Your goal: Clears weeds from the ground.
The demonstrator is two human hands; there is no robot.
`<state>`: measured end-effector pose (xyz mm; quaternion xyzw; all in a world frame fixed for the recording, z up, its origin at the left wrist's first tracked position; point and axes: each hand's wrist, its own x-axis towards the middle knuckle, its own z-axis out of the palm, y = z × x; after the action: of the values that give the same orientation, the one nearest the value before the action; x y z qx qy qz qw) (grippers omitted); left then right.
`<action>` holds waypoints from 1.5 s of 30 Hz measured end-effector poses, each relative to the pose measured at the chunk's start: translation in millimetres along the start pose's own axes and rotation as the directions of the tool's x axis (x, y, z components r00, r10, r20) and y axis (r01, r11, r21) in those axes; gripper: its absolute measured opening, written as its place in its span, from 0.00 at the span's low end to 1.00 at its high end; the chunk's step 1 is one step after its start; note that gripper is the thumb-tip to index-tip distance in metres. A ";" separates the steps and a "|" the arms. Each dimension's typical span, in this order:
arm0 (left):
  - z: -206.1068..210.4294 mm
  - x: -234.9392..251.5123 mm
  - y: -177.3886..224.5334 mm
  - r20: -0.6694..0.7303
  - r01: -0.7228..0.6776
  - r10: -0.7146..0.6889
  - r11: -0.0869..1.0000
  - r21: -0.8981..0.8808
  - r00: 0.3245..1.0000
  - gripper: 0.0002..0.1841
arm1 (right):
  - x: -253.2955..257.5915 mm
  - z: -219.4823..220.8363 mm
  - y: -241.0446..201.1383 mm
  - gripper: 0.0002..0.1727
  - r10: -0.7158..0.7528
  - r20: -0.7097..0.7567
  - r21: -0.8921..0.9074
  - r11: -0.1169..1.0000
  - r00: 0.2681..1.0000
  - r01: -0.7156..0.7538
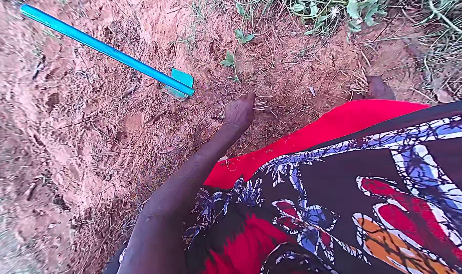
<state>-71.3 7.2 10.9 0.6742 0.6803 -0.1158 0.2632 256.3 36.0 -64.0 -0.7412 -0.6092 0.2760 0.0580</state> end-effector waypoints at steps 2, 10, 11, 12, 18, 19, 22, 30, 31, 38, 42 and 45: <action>-23.6 20.5 -25.9 -0.173 0.162 -0.189 0.974 -0.160 0.967 0.17 | -4.0 -2.6 -4.8 0.27 0.016 0.000 0.003 1.000 1.000 -0.016; -57.8 84.2 -92.2 0.068 0.552 -0.578 0.729 -0.405 0.813 0.29 | 2.1 -18.5 -20.9 0.29 0.163 0.176 -0.036 0.987 0.971 -0.159; -57.0 86.6 -91.5 0.089 0.567 -0.583 0.727 -0.388 0.808 0.30 | 2.8 -16.5 -18.2 0.30 0.160 0.162 -0.038 0.987 0.974 -0.156; -56.6 89.1 -91.6 0.101 0.576 -0.582 0.735 -0.359 0.807 0.30 | 3.7 -14.1 -14.6 0.29 0.147 0.150 -0.029 0.989 0.978 -0.144; -68.5 87.2 -92.9 0.102 0.555 -0.545 0.823 -0.120 0.832 0.24 | -0.4 -20.6 -23.6 0.30 0.173 0.178 -0.043 0.985 0.969 -0.168; -70.0 86.1 -92.4 0.101 0.557 -0.549 0.824 -0.104 0.830 0.24 | 0.4 -20.1 -23.6 0.31 0.174 0.179 -0.045 0.985 0.968 -0.169; -70.4 86.6 -89.2 0.114 0.561 -0.550 0.822 -0.103 0.827 0.22 | 4.0 -17.7 -18.4 0.31 0.174 0.184 -0.038 0.985 0.968 -0.170; -58.5 80.5 -73.0 0.097 0.490 -0.492 0.871 0.043 0.865 0.17 | 8.4 -17.8 -18.4 0.29 0.199 0.211 -0.041 0.980 0.957 -0.195; -53.5 76.9 -70.2 0.114 0.460 -0.462 0.887 0.045 0.880 0.16 | 7.8 -17.3 -17.7 0.30 0.197 0.202 -0.042 0.980 0.959 -0.192; -35.3 32.4 -40.4 0.074 0.165 -0.169 0.984 0.064 0.983 0.19 | 5.8 -16.9 -16.8 0.32 0.176 0.199 -0.072 0.984 0.964 -0.165; -54.5 57.4 -69.5 -0.064 0.224 -0.221 0.974 0.032 0.973 0.21 | 7.4 -12.1 -12.8 0.31 0.190 0.168 -0.065 0.981 0.967 -0.181; -63.6 72.6 -76.8 -0.094 0.199 -0.191 0.975 0.094 0.977 0.22 | 11.9 -10.1 -8.0 0.30 0.217 0.180 -0.090 0.975 0.959 -0.203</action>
<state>-155.8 97.0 11.5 0.6211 0.7469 -0.1473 0.1864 255.4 51.7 -56.2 -0.7737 -0.5393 0.3278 -0.0560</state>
